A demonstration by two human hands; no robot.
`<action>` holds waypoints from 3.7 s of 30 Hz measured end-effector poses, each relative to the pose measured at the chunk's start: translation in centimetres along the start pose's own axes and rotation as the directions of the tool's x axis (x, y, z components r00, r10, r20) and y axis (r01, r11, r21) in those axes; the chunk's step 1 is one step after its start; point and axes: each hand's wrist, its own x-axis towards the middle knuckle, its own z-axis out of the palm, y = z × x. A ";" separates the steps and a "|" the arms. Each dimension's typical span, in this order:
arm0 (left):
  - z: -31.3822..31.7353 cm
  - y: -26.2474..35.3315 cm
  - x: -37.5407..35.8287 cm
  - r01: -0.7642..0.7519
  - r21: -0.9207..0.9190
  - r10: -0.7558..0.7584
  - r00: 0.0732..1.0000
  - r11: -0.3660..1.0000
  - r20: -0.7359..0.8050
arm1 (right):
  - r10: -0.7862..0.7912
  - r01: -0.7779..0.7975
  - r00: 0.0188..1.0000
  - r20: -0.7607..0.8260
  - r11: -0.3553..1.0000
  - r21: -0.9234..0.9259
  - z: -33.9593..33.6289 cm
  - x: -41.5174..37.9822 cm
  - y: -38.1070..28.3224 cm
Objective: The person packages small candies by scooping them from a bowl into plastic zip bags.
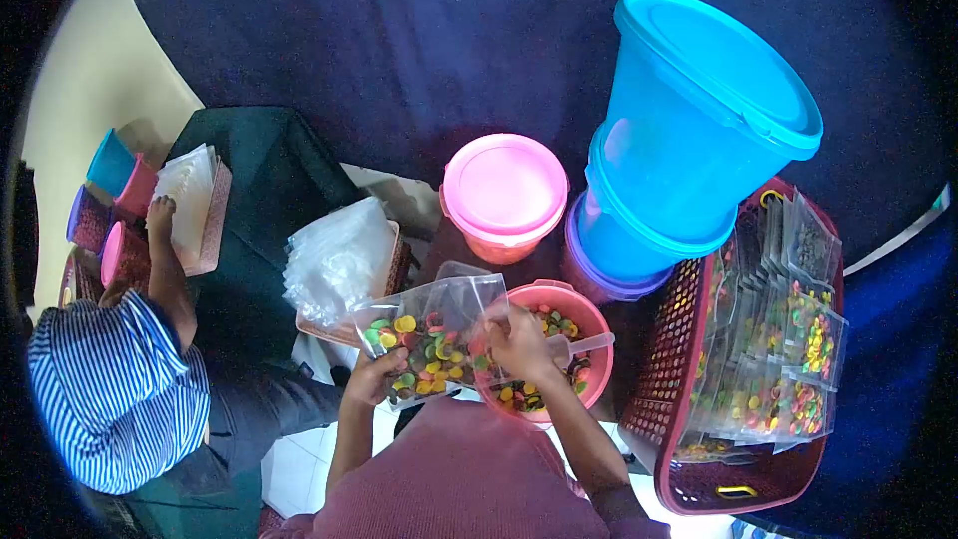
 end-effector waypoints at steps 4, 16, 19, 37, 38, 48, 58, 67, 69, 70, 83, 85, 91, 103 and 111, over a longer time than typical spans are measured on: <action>0.8 0.8 -0.9 0.005 -0.019 -0.005 0.999 1.000 0.046 | 0.049 -0.119 0.977 0.209 0.932 0.341 -1.0 0.0 0.9; 0.6 -0.9 0.8 0.005 -0.011 -0.006 0.999 1.000 -0.032 | 0.136 -0.147 0.987 0.081 0.976 0.158 -1.3 -1.3 0.3; 1.4 -0.3 0.7 0.013 0.006 -0.013 0.999 1.000 -0.044 | 0.102 -0.134 0.984 0.148 0.965 0.227 -1.3 -1.3 2.7; 1.0 0.0 1.0 0.055 0.031 -0.053 0.996 0.998 -0.066 | -0.011 -0.178 0.942 0.336 0.831 0.527 -2.1 -3.5 2.9; 1.0 0.1 0.9 0.090 0.005 -0.089 0.995 0.996 -0.048 | 0.046 -0.197 0.953 0.300 0.847 0.494 -2.1 -3.7 2.9; -0.9 -0.7 0.6 0.123 -0.029 -0.123 0.992 0.992 -0.023 | 0.239 -0.317 0.929 0.284 0.908 0.273 -0.6 -5.1 2.8; -1.0 -1.1 -0.9 0.080 -0.095 -0.081 0.997 0.992 -0.006 | 0.116 -0.273 0.902 0.417 0.899 0.342 -2.2 -5.0 0.6; -1.2 -1.2 -1.8 0.032 0.000 -0.032 0.999 0.999 -0.020 | 0.111 -0.177 0.903 0.415 0.976 0.125 -0.7 -5.3 2.5; -0.7 -0.9 -2.1 0.017 -0.012 -0.016 1.000 1.000 0.003 | 0.061 -0.103 0.928 0.369 0.990 0.095 -1.4 -5.1 1.6; -0.2 -0.6 -2.3 0.026 -0.035 -0.025 1.000 0.999 0.005 | 0.010 -0.031 0.947 0.320 0.998 0.060 -1.7 -4.9 0.8; -1.4 -1.9 -1.5 0.090 -0.046 -0.092 0.995 0.995 -0.039 | 0.200 -0.394 0.881 0.429 0.812 0.430 -1.1 -4.7 2.3; -0.8 -1.3 -1.7 0.105 -0.037 -0.105 0.994 0.994 -0.010 | -0.008 -0.121 0.957 0.290 0.897 0.426 -1.5 -4.3 1.4; -1.4 -2.1 -0.9 0.064 -0.036 -0.063 0.998 0.997 0.030 | 0.053 -0.144 0.977 0.207 0.879 0.454 -0.5 -4.2 2.6; -1.2 -2.2 -0.6 0.180 -0.028 -0.174 0.975 0.983 0.134 | 0.108 -0.154 0.987 0.116 0.831 0.535 -1.5 -3.4 1.0; -0.9 -2.6 -0.3 0.208 -0.029 -0.203 0.972 0.978 0.119 | 0.045 -0.114 0.990 0.132 0.807 0.579 -1.5 -3.3 2.6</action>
